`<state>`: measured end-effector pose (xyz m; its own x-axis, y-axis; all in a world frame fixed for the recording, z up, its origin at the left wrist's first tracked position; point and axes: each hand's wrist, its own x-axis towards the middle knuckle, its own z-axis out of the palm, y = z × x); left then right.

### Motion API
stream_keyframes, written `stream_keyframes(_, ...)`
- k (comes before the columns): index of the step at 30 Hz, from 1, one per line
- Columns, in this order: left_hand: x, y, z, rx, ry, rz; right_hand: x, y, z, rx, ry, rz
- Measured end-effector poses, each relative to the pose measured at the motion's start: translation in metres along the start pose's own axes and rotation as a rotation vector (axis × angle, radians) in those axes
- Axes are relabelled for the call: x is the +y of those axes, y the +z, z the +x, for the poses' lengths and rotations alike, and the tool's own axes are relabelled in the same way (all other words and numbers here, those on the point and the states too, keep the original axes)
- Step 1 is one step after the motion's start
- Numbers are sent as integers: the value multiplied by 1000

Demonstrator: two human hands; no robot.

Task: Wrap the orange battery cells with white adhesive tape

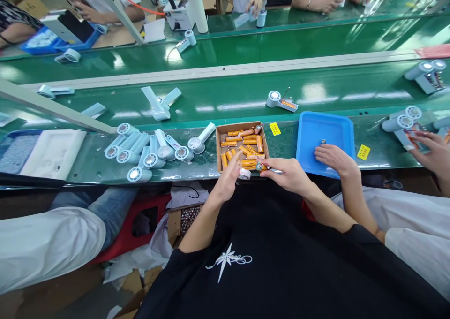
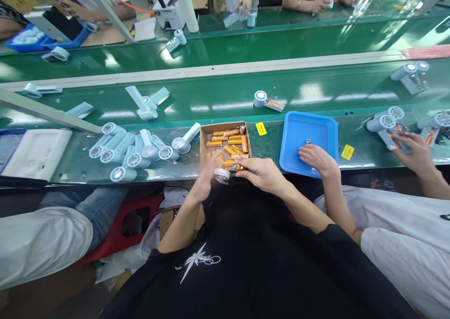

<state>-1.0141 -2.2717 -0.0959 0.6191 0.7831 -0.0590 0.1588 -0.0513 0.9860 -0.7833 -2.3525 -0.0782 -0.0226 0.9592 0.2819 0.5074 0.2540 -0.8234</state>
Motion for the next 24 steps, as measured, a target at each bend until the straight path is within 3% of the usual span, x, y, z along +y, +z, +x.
stream_keyframes(3,3,7,3,-5,25,0,-1,13,0,-87,-53,-43)
stream_keyframes(5,2,12,7,46,29,-44,3,23,0,-79,-35,-12)
stream_keyframes(8,-3,22,10,129,12,-224,11,34,1,108,91,126)
stream_keyframes(12,-8,32,8,108,-35,-495,16,41,6,356,319,531)
stream_keyframes(15,-6,36,7,103,-57,-588,11,46,10,474,384,854)
stream_keyframes(19,-3,38,8,59,-91,-739,6,55,11,528,448,1094)
stream_keyframes(24,-6,38,10,90,-156,-832,1,64,2,531,475,1126)
